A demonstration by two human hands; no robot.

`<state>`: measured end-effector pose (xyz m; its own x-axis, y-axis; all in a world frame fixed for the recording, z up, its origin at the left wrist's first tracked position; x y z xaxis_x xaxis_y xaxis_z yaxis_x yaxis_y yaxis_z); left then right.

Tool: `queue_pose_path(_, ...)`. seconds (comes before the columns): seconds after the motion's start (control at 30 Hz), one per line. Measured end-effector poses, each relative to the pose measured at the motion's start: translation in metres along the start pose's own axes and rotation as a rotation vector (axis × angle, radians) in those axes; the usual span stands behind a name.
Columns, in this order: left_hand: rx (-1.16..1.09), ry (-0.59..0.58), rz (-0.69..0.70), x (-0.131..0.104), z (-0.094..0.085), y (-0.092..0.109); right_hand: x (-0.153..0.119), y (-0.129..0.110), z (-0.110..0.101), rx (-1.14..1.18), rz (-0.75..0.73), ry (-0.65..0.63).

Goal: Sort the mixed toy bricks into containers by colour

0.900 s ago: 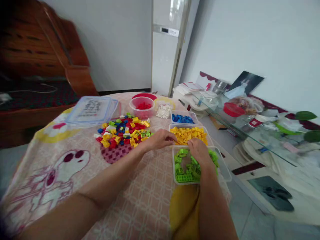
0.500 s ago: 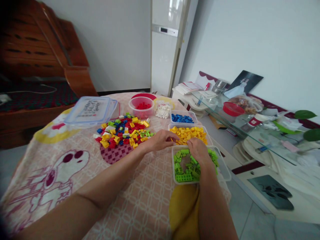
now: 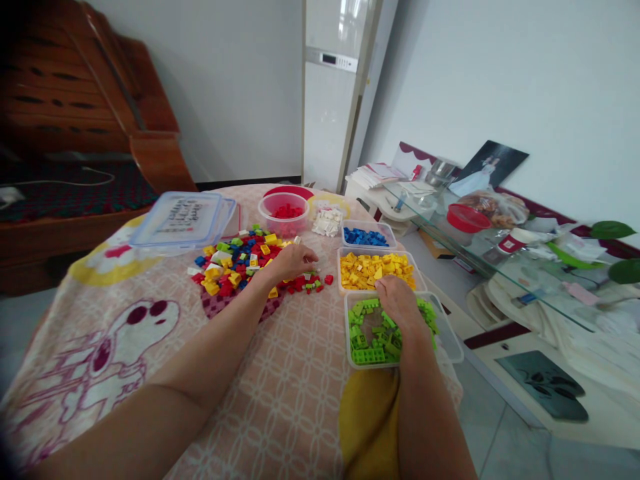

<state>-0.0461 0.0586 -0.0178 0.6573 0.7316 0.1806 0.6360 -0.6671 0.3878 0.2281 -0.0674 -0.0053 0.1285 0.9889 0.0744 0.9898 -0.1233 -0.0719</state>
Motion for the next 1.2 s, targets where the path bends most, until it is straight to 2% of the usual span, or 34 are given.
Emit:
queue_pose_path(0.2,0.107,-0.051,-0.042,0.001,0.01,0.003,0.001,0.001,0.002,-0.014,-0.005,0.01)
queue_pose_path(0.3,0.07,0.006,-0.022,0.002,0.007,0.003,0.001,0.001,0.001,-0.02,-0.001,0.004)
queue_pose_path(0.47,-0.122,0.147,0.06,0.004,-0.001,0.01,0.0,-0.001,-0.001,-0.014,0.022,-0.03)
queue_pose_path(0.7,-0.213,0.193,0.116,0.002,-0.009,0.024,-0.001,-0.003,-0.003,-0.01,0.022,-0.038)
queue_pose_path(0.93,-0.361,0.139,0.171,-0.002,-0.018,0.037,0.0,0.002,0.002,0.029,-0.011,0.021)
queue_pose_path(1.07,-0.453,0.086,0.251,-0.005,-0.017,0.062,0.0,0.002,0.004,0.01,-0.01,0.017)
queue_pose_path(1.2,-0.5,-0.071,0.415,-0.008,-0.008,0.09,0.001,0.001,0.004,0.001,-0.003,0.025)
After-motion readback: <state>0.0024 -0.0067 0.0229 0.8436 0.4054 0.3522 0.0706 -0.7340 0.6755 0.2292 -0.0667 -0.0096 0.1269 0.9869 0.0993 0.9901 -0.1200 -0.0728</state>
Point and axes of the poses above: each hand's wrist, its own x-axis towards the middle knuckle, its own z-axis out of the palm, y = z × x, the point moved 1 cm from there along x, towards the middle knuckle, and after that the axes turned 9 degrees about z, right-handed, at the moved point
